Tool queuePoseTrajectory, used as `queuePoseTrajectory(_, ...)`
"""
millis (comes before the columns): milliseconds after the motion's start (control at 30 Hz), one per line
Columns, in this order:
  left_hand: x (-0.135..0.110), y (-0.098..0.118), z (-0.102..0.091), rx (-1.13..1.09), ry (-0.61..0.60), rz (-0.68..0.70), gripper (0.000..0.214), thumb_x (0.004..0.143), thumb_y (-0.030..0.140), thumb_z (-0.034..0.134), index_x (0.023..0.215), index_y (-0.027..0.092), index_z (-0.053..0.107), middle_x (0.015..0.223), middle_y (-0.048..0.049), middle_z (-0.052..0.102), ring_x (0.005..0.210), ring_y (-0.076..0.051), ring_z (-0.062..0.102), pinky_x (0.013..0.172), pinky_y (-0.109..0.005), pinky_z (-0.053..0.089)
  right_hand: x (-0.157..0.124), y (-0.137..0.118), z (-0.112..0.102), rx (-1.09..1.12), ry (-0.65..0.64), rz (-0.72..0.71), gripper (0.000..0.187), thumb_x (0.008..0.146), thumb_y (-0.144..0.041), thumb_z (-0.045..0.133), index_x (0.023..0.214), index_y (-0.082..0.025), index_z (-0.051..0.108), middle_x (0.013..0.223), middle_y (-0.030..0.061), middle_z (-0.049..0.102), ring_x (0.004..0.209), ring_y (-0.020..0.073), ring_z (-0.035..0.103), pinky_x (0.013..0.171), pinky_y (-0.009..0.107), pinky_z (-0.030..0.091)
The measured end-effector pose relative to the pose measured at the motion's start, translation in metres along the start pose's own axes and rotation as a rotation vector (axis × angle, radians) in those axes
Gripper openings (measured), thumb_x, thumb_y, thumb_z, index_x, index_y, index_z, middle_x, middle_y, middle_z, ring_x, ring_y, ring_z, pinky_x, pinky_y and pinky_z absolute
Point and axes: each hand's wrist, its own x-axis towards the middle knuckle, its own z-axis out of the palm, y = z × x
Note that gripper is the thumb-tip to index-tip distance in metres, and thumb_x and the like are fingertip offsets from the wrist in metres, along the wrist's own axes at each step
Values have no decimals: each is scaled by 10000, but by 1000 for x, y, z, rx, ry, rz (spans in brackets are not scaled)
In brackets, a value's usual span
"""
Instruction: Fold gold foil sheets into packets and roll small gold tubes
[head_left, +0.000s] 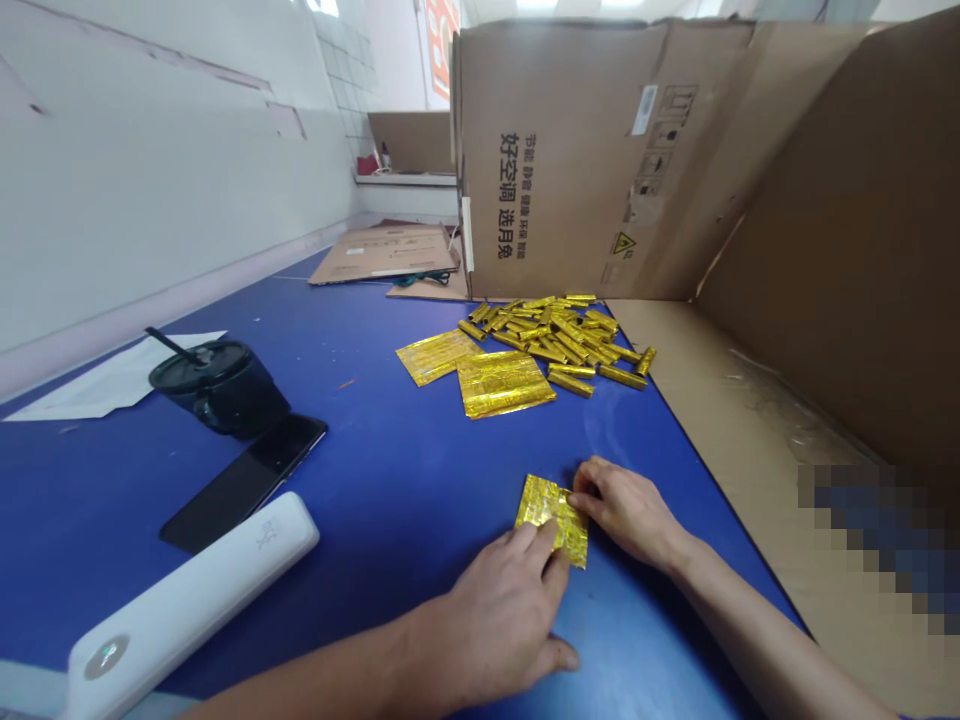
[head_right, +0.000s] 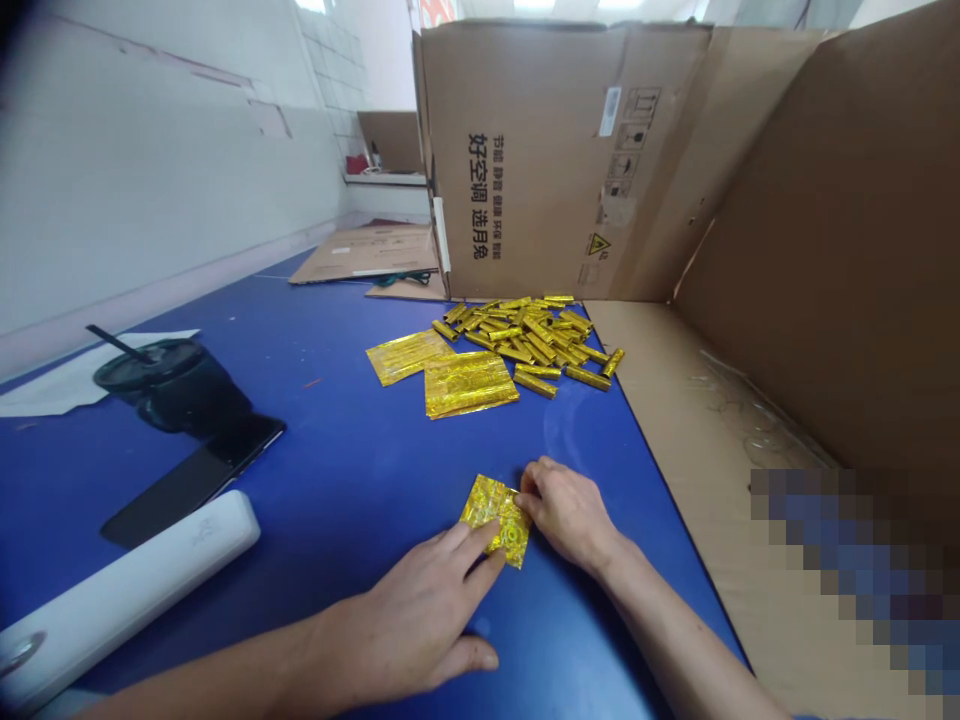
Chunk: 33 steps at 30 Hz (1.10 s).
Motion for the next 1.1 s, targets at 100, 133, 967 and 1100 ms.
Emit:
queuePoseTrajectory(100, 0, -1, -2, -32, -18, -7, 659, 684, 510, 570, 1188, 119, 409, 1202, -130, 436, 1072, -264, 393, 906, -358, 324, 1, 0, 0, -8, 4, 17, 89, 776, -239, 451, 714, -211, 509, 760, 0, 559, 694, 134, 524, 618, 238, 366)
queuePoseTrajectory(133, 1, -1, -2, -43, -24, -6, 675, 682, 508, 573, 1205, 121, 390, 1196, -124, 443, 1070, -260, 395, 908, -356, 322, 1, -1, 0, -12, 4, 22, 91, 778, -240, 449, 716, -211, 510, 761, 1, 563, 696, 136, 526, 617, 240, 366)
queuePoseTrajectory(967, 3, 1, 1, 58, 30, 53, 613, 662, 520, 591, 1150, 183, 436, 1119, -96, 482, 1005, -265, 419, 827, -376, 366, 4, -3, 2, 14, 105, 93, 187, 803, -352, 427, 740, -219, 543, 717, 6, 621, 648, 156, 561, 574, 257, 391)
queuePoseTrajectory(1100, 2, 1, 2, 51, 43, 62, 634, 657, 515, 598, 1163, 173, 426, 1128, -97, 480, 1027, -266, 408, 845, -368, 354, -9, -20, -5, 285, 150, -82, 328, 870, -361, 294, 938, -205, 575, 927, 50, 639, 831, 168, 575, 757, 292, 424)
